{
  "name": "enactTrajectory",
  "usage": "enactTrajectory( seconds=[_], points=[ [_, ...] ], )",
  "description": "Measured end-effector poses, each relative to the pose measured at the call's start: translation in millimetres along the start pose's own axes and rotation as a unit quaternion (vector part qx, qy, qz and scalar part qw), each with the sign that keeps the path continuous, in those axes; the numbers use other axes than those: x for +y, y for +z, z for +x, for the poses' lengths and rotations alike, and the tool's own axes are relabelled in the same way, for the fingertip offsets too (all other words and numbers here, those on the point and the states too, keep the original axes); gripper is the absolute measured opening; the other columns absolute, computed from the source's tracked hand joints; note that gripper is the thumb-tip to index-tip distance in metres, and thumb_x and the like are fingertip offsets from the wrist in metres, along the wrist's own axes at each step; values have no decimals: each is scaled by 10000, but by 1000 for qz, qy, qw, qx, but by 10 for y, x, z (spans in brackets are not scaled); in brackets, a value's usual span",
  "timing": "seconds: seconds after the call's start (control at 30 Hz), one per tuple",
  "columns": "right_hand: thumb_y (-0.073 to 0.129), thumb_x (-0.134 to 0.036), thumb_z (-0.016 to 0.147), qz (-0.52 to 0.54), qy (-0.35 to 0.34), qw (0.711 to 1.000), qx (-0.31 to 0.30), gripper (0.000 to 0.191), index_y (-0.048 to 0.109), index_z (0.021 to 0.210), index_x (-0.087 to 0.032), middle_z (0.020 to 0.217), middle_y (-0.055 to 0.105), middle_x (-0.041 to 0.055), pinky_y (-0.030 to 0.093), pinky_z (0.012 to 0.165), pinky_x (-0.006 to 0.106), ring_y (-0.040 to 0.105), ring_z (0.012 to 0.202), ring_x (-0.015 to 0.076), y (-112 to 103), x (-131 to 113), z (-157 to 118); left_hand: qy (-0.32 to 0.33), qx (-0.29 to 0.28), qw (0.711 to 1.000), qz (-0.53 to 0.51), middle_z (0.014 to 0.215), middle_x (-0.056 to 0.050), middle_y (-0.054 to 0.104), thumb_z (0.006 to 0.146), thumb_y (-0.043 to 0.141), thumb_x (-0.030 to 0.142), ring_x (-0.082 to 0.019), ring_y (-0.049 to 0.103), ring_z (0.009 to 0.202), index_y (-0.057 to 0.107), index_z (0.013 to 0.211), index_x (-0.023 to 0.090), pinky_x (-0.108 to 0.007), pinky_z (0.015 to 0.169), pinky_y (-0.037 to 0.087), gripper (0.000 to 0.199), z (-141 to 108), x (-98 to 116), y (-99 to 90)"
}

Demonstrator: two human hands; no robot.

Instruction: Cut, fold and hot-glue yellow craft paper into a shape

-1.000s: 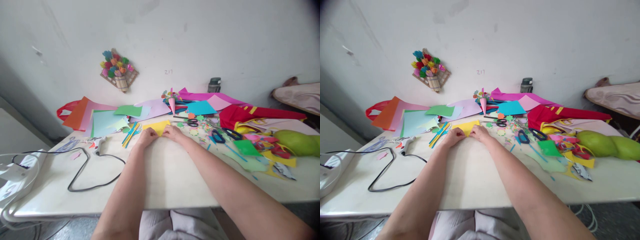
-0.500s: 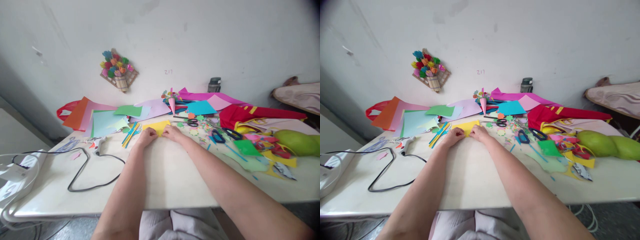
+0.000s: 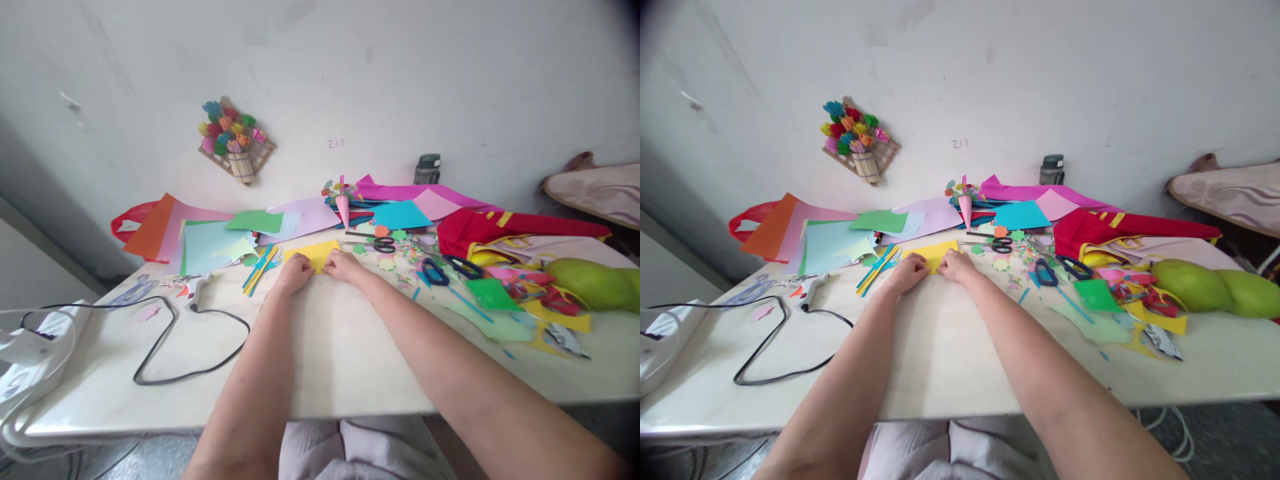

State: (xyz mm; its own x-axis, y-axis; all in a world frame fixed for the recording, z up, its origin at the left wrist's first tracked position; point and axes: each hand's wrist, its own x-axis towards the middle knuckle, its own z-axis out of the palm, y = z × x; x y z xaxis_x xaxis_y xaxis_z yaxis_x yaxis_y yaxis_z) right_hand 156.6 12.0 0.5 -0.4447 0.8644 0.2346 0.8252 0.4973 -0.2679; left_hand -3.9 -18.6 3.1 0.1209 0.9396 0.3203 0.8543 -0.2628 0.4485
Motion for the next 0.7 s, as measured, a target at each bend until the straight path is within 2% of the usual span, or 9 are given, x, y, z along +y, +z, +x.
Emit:
enactTrajectory(
  seconds=[0.43,0.7],
  points=[
    [552,-367,750,-3,13,1000,1,200,642,728,-191,916,611,43,364,626,223,565,771,147,-1,-6,2,-22,-16,999,44,1091,-102,529,693,528,195,-172,569,872,501,560,172,-264,820,427,138,-12,51,-7],
    [573,-368,738,11,39,999,-18,183,633,767,-198,959,598,35,372,673,231,559,818,149,-28,-43,10,-34,-21,997,70,1048,-87,531,693,542,182,-157,553,853,504,623,170,-251,792,419,81,-11,73,-13]
  ],
)
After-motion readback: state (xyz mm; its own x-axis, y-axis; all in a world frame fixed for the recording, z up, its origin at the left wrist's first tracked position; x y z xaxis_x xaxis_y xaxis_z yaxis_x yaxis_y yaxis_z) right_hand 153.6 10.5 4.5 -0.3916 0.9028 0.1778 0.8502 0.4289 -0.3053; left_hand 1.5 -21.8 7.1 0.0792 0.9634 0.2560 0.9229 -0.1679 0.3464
